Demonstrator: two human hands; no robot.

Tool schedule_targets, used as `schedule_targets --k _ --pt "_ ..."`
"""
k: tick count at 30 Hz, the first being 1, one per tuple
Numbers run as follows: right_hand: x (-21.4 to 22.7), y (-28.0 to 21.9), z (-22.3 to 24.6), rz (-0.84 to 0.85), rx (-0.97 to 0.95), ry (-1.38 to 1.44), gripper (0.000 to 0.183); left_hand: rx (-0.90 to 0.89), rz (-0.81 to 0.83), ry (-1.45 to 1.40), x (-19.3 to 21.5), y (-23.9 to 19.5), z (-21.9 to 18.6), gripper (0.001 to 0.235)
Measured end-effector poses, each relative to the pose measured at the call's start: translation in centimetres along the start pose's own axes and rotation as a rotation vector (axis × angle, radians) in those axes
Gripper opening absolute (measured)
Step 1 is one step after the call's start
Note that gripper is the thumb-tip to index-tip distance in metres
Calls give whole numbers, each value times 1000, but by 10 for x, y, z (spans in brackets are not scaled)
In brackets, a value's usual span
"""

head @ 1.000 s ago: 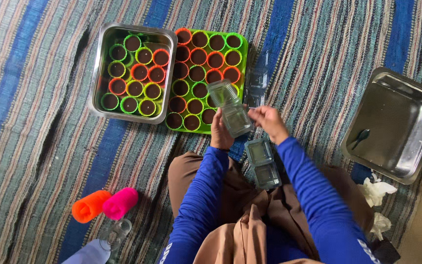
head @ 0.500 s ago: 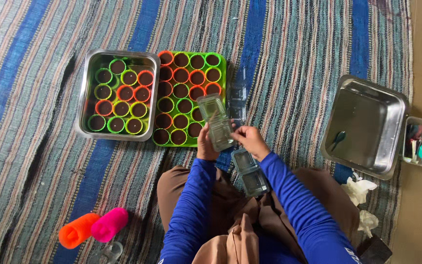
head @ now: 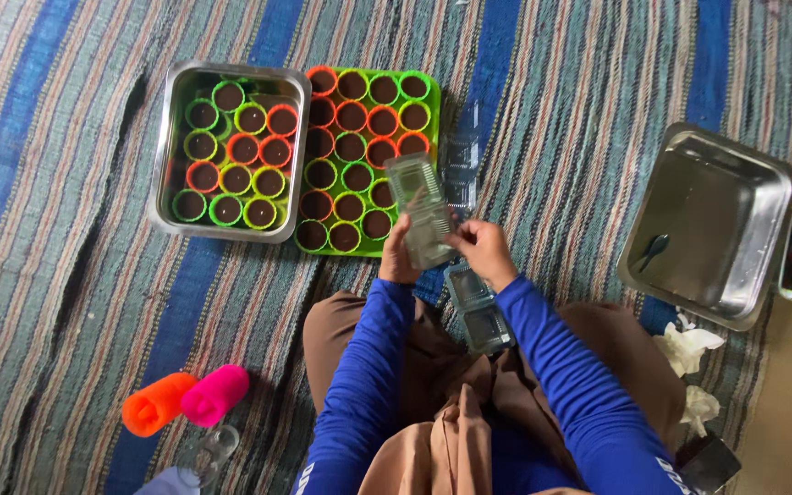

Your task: The person sits on a rug and assembles clear plastic tray components by snapping them together. They wipe the assembled trays with a white cloth and place them on the floor. The person handles multiple trays and wipes them repeatedly.

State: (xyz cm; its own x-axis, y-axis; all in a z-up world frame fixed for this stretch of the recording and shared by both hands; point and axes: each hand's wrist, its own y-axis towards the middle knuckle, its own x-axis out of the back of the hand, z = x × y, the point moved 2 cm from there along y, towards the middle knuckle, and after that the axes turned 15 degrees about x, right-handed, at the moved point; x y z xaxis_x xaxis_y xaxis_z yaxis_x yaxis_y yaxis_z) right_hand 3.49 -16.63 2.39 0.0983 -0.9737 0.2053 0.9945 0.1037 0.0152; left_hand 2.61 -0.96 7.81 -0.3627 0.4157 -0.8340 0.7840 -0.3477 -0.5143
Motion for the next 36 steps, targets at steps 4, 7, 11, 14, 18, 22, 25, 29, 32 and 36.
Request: schedule_targets --k 4,7,11,14,18,22,25,29,32,36 --pt "1 2 -6 -2 22 -48 19 -68 50 43 18 13 7 58" --pt "1 1 -19 34 104 -149 14 -98 99 83 23 15 6 64" --pt "4 -1 -11 -16 345 -388 35 -131 60 71 39 26 7 68" --pt "6 -6 25 68 610 -365 40 -130 31 73 54 39 11 65" --pt "-7 -18 72 351 561 -320 37 -139 3 96 81 59 16 66" --pt "-1 -14 61 375 576 -226 17 -46 -19 98 75 56 18 69" --pt "1 -12 72 396 635 -206 16 -11 -1 54 69 55 16 63" --pt "1 -11 56 376 748 -303 15 27 10 4 71 61 14 55" --pt "-8 -20 13 337 936 -710 17 16 -12 -5 89 70 21 54" --pt "-10 -22 26 262 915 -749 13 30 24 8 55 45 17 54"
